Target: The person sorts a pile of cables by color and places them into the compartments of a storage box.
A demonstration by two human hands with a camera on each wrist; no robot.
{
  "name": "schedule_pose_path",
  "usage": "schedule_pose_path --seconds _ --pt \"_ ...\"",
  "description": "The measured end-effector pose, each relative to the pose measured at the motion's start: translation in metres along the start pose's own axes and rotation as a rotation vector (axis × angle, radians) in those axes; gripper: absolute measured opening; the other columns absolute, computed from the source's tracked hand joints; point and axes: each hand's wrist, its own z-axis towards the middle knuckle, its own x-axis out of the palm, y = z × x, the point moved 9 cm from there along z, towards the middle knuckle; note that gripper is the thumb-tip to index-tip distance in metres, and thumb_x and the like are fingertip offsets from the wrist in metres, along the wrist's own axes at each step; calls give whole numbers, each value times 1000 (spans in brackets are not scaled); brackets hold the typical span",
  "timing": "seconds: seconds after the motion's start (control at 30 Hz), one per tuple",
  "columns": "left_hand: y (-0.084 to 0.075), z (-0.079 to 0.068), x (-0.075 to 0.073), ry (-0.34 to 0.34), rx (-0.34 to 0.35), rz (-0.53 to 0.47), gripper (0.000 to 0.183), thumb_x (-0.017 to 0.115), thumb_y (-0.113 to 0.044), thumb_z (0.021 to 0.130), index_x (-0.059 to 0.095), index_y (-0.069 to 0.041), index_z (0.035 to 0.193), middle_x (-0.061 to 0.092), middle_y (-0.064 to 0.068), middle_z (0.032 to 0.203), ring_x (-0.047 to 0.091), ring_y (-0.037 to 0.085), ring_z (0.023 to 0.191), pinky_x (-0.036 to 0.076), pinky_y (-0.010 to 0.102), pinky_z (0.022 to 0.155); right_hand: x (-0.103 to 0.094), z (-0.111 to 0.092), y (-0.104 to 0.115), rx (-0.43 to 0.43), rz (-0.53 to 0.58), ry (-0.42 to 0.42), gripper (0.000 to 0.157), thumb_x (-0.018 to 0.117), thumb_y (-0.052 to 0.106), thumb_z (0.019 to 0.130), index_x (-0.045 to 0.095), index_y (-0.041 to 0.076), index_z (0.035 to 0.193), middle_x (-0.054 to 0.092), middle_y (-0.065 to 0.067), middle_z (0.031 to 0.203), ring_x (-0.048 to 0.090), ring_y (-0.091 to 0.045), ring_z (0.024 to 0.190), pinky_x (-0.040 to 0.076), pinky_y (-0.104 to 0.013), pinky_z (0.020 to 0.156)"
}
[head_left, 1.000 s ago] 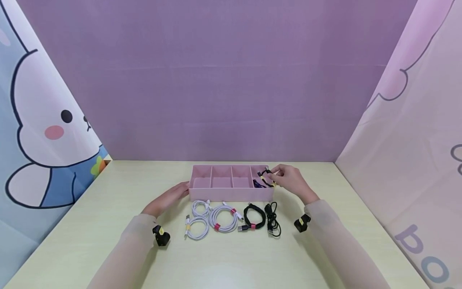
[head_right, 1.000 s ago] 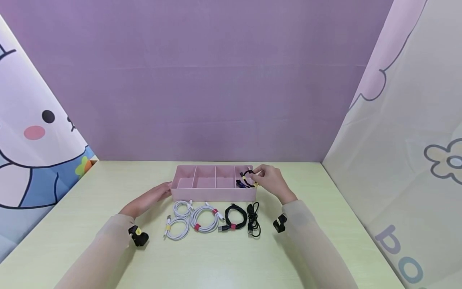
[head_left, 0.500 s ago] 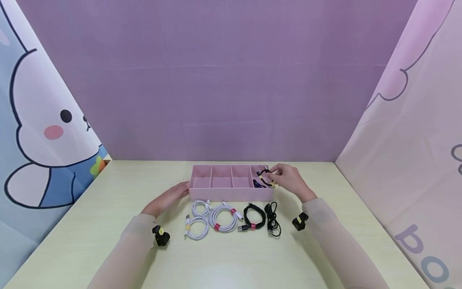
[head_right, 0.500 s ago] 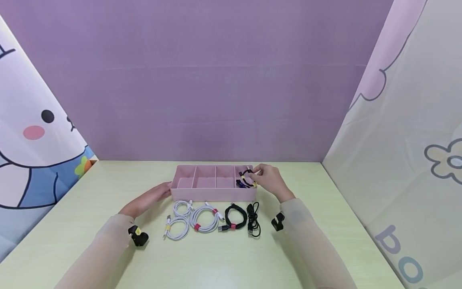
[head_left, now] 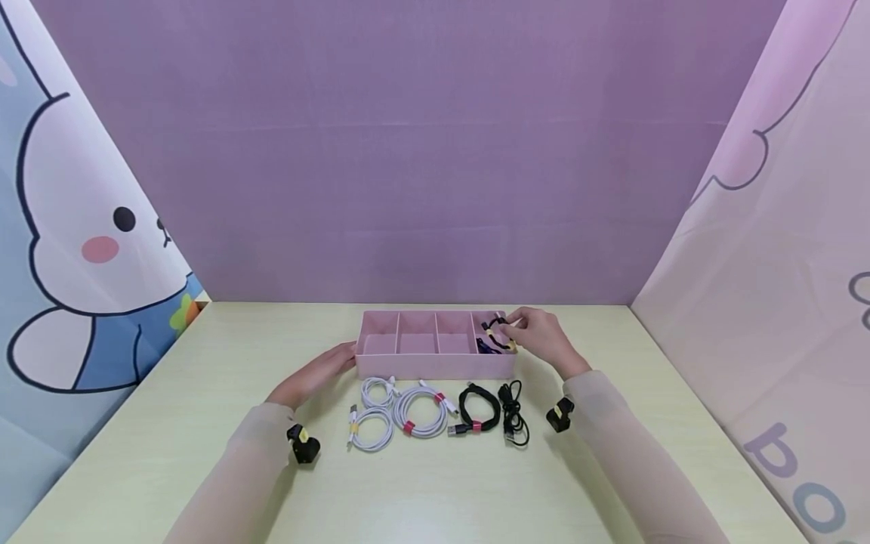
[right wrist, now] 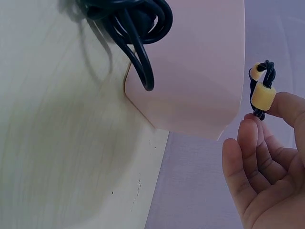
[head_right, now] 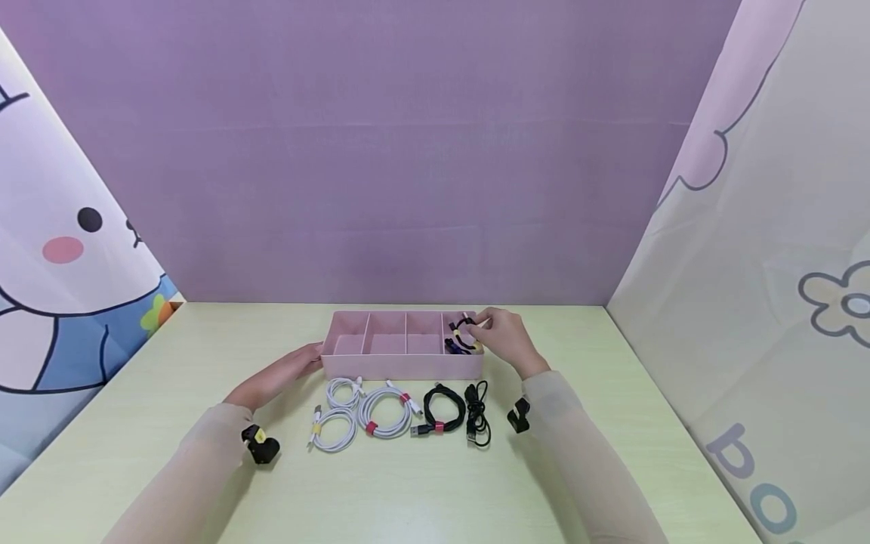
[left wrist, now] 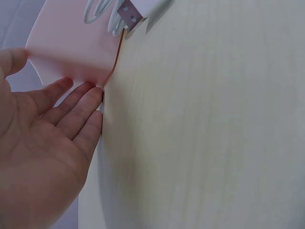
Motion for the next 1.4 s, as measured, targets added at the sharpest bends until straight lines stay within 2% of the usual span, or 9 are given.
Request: schedule_pose_path --seconds 0.2,0.53,0.97,1.13,1.4 --pt "-2 0 1 1 5 6 68 27 -53 108 25 -8 159 26 17 162 15 41 149 4 66 116 2 2 1 -10 -4 -3 31 71 27 93 70 0 108 70 -6 83 62 -20 72 51 -32 62" --pt "-2 -2 0 -2 -11 18 68 27 -54 108 24 -10 160 25 16 163 13 40 150 4 65 117 5 3 1 -18 5 2 30 72 29 94 70 3 109 68 -6 81 58 -20 67 47 -31 57" --pt "1 -1 0 -1 -3 11 67 26 -53 108 26 -9 159 27 16 162 15 39 150 3 64 117 4 5 -1 -39 1 4 30 69 29 95 72 3 109 70 -4 81 62 -19 71 51 -33 64" --pt "1 -1 0 -4 1 11 68 26 -53 108 26 -9 159 26 16 162 15 39 150 4 64 118 3 3 -1 -49 -2 1 24 69 23 95 72 2 107 70 -5 82 61 -18 69 50 -32 61" --pt "2 0 1 -12 0 10 66 27 -53 108 27 -11 159 26 13 163 15 37 150 5 61 119 0 -5 1 -51 9 5 25 68 26 95 72 4 106 70 -3 82 62 -19 73 52 -34 65"
